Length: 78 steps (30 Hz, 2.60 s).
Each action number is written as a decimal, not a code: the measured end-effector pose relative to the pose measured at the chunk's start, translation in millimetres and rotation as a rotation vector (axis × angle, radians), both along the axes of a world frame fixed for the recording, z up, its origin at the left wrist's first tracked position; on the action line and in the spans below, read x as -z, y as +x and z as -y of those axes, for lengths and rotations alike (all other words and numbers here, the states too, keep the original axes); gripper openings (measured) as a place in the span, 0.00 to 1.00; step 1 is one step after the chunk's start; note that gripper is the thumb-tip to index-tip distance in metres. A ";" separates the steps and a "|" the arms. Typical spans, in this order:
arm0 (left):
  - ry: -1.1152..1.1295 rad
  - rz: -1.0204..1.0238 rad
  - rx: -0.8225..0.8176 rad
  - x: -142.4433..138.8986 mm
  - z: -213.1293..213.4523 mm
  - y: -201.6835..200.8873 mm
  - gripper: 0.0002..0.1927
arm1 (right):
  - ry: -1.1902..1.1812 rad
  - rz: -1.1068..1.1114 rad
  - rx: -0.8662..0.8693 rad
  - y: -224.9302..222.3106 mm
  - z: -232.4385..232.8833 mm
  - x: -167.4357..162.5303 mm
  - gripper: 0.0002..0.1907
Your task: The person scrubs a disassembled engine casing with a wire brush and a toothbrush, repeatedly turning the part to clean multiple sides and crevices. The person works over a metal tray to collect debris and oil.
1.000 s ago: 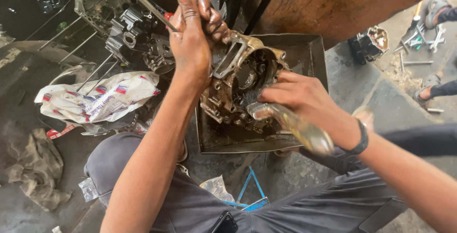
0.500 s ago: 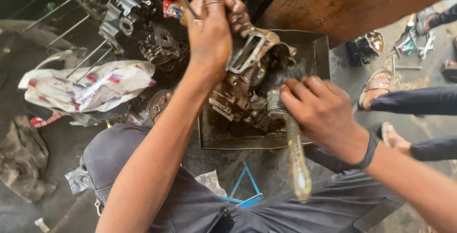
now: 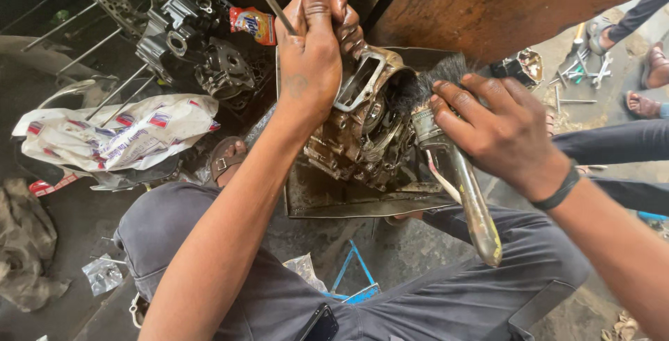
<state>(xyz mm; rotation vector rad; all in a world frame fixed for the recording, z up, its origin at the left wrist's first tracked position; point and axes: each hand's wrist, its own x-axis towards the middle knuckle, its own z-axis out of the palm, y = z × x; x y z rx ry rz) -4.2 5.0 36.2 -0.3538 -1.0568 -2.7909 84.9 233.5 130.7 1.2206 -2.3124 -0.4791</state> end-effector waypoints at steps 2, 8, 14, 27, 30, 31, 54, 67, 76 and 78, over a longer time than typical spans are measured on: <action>-0.003 -0.005 -0.013 -0.1 1.5 1.0 0.21 | -0.246 0.216 0.146 9.4 5.9 10.6 0.13; -0.001 -0.012 -0.031 2.8 7.3 5.7 0.19 | -0.535 0.541 0.257 25.2 19.4 29.0 0.09; 0.022 -0.017 0.014 -2.4 3.1 7.2 0.21 | -0.590 0.387 0.069 -6.8 15.6 7.7 0.08; 0.067 0.095 -0.001 5.9 13.7 5.6 0.21 | -1.107 0.284 0.471 14.6 68.0 50.6 0.15; 0.052 0.091 -0.002 4.1 17.0 7.3 0.22 | -2.088 0.729 0.379 14.5 93.6 70.6 0.16; 0.048 0.087 -0.009 3.7 18.2 9.4 0.22 | -2.096 0.779 0.346 15.5 92.5 75.9 0.17; -0.008 0.118 -0.055 8.2 18.2 10.4 0.21 | -0.995 0.276 0.210 2.0 27.9 77.8 0.12; 0.079 0.255 -0.077 22.8 32.0 -7.9 0.21 | -1.888 0.625 0.534 82.1 38.5 139.8 0.14; 0.161 0.369 -0.098 41.5 40.8 -20.4 0.22 | -1.809 0.621 0.471 48.7 17.0 152.0 0.13; 0.172 0.401 -0.109 45.9 41.8 -22.4 0.22 | -1.812 0.544 0.424 74.0 21.9 156.9 0.17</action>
